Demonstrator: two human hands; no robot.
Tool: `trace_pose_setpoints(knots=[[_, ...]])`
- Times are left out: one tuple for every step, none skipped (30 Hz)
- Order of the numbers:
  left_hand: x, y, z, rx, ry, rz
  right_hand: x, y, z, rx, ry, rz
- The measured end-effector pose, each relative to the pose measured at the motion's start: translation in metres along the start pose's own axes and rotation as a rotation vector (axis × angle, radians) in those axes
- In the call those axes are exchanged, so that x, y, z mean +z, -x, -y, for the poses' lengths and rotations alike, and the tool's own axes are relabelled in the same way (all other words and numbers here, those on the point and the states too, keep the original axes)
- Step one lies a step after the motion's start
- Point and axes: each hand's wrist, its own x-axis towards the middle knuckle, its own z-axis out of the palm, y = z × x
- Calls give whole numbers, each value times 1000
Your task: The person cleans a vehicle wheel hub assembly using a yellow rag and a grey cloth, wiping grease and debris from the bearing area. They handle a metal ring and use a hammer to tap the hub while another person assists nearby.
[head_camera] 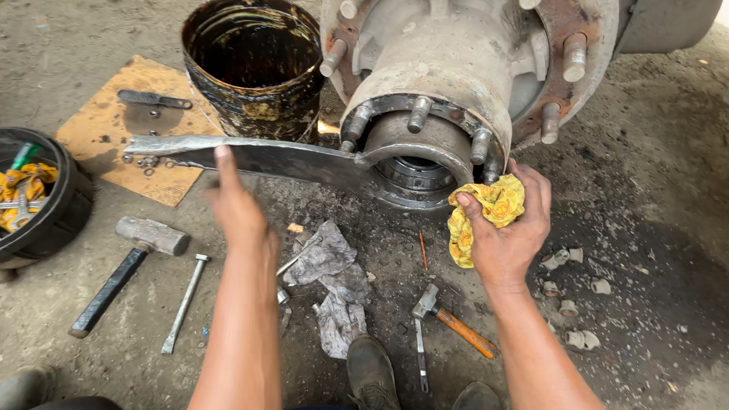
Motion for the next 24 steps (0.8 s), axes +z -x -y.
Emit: trace_pose_setpoints(knots=[[-12, -1, -11, 298, -172, -87, -1, 0, 0, 3, 5, -5], [-23, -4, -22, 591, -345, -167, -1, 0, -1, 10, 18, -9], [-28, -16, -37, 814, -379, -113, -2, 1, -1, 5, 21, -7], [-34, -33, -54, 924, -364, -11, -2, 1, -2, -5, 24, 0], [-40, -54, -72, 1028, -343, 101, -1, 2, -1, -23, 18, 0], [-41, -75, -86, 1069, -467, 120, 0, 2, -1, -17, 1, -1], [-35, -99, -96, 1096, -593, 115, 1, 3, 1, -7, -16, -3], [-25, -116, -93, 1103, -753, 113, 2, 3, 2, 5, -32, -9], [-13, -127, -78, 1174, -955, 83, 3, 2, 4, 4, -44, -11], [1, -132, -54, 1303, -1204, 14, 3, 2, 6, 3, -54, -15], [2, -129, -24, 1399, -1348, -14, 2, 0, 7, 0, -65, -23], [2, -125, 3, 1349, -1351, 74, 3, -1, 9, 9, -63, -34], [-1, -116, 34, 744, -1108, 506, 2, -3, 9, 19, -52, -44], [-7, -106, 62, 603, -1027, 522, 1, -3, 10, 38, -34, -33], [-11, -93, 86, 623, -934, 522, 0, -4, 11, 39, -19, -20], [-12, -85, 100, 656, -835, 513, 1, -5, 11, 31, -13, -16], [-14, -71, 120, 528, -850, 523, 1, -5, 11, 23, -8, -11], [-14, -57, 138, 407, -869, 537, 3, -6, 11, 19, -14, -34], [-10, -43, 150, 411, -782, 522, 4, -5, 12, 17, -21, -51], [-6, -29, 160, 404, -693, 503, 4, -5, 12, 14, -23, -58], [-8, -23, 163, 416, -671, 481, 5, -4, 12, 22, -23, -42], [-6, -17, 165, 435, -645, 460, 4, -4, 11, 25, -23, -31], [-7, -13, 165, 451, -620, 441, 4, -4, 10, 31, -21, -21], [-9, -11, 164, 430, -663, 496, 1, -2, 8, 38, -5, -5]])
